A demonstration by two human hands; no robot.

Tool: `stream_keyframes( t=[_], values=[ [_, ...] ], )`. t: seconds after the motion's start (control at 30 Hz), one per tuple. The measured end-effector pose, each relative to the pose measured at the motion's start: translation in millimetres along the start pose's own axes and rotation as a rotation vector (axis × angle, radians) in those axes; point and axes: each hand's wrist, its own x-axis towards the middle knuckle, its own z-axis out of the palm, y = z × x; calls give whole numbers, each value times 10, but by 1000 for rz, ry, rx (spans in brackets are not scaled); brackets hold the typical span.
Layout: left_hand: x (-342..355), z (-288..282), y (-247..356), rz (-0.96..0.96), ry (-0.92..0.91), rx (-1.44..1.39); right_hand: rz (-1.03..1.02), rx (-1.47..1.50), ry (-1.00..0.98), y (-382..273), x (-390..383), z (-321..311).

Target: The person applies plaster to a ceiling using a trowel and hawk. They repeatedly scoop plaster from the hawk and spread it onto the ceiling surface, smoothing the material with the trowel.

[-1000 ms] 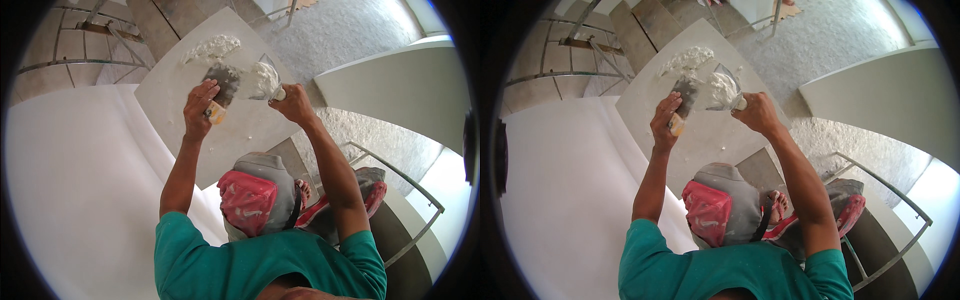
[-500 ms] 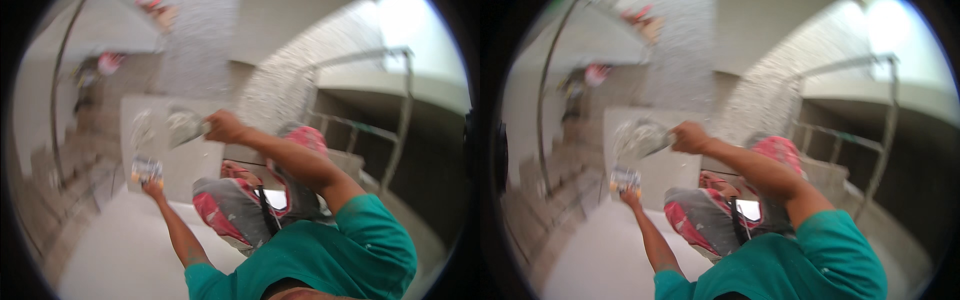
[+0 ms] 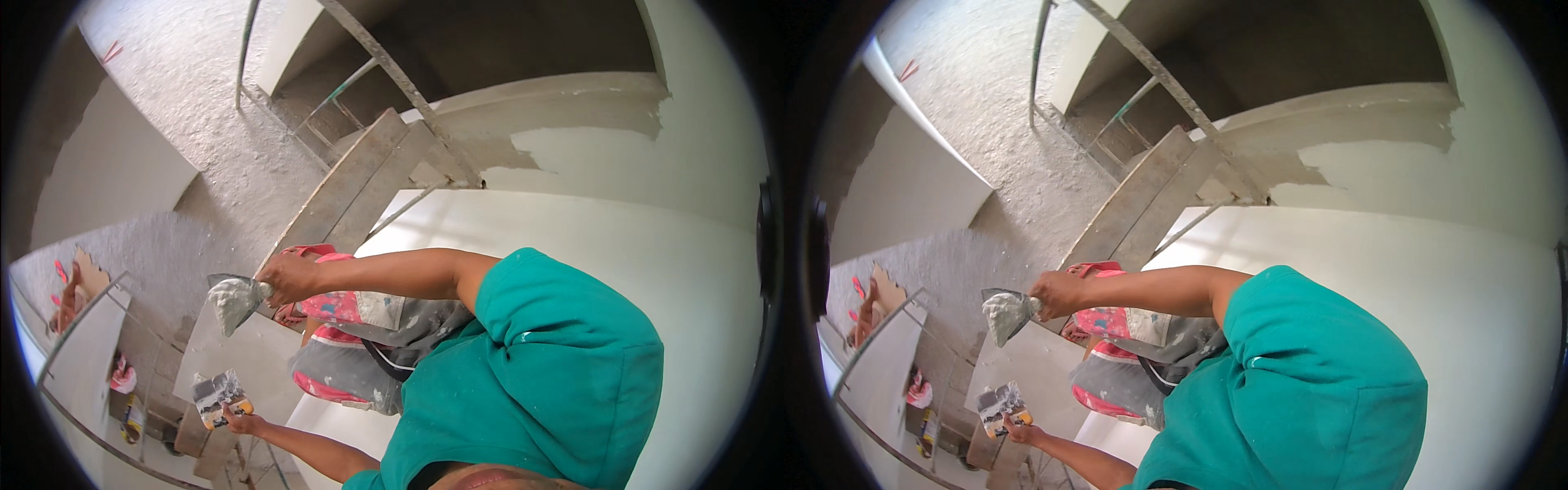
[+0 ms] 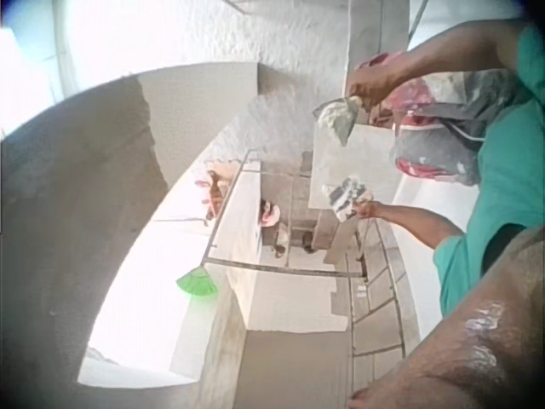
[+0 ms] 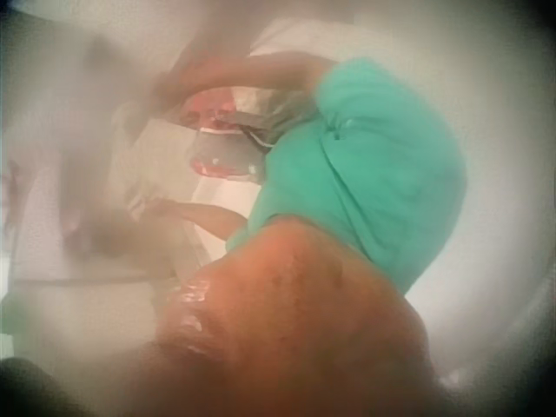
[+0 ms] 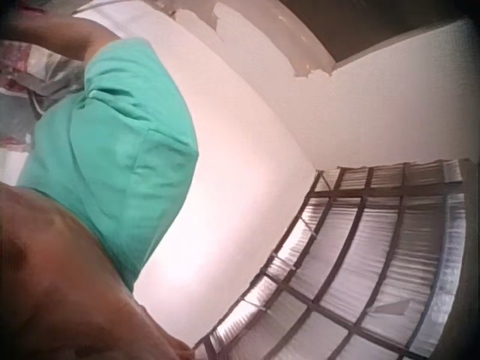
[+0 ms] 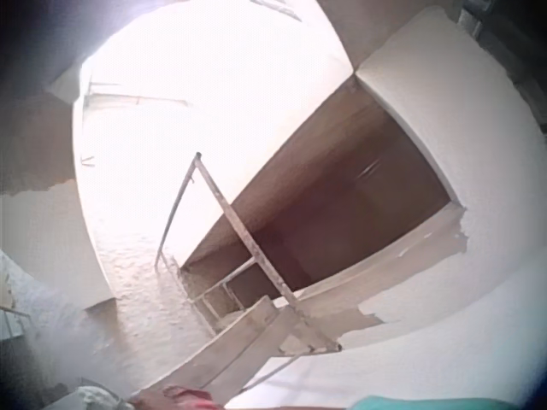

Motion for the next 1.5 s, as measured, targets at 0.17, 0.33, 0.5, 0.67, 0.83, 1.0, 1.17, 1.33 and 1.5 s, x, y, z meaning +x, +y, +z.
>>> stream_keyframes(
  t=[0.17,0.33,0.5,0.67,0.83,1.0,1.17,1.33,1.5],
  values=[
    [-296,482,1080,-164,-214,-345,-58,65,263,-305,-491,-237],
    [-615,848,1487,-222,-373,-426,103,61,340,-683,-891,-325],
    [-562,1066,1645,-330,-594,-354,162,9,499,-975,-1151,-507],
    [-1019,1242,2002,-272,-730,-308,243,-50,617,-805,-1614,-475],
    [-873,1285,2058,-215,-891,-228,447,49,596,-915,-2015,-414],
    [-1546,1485,2496,-214,-1050,-189,160,12,878,-995,-2662,-417],
    [-2502,1694,3048,-248,-1240,-129,229,555,967,-957,-3170,-373],
    [-3644,1892,3440,-316,-1524,-82,228,789,1297,-1274,-3759,-878],
    [-4933,2053,3589,-524,-1668,-16,111,779,1641,-1155,-4090,-1389]
  ],
)
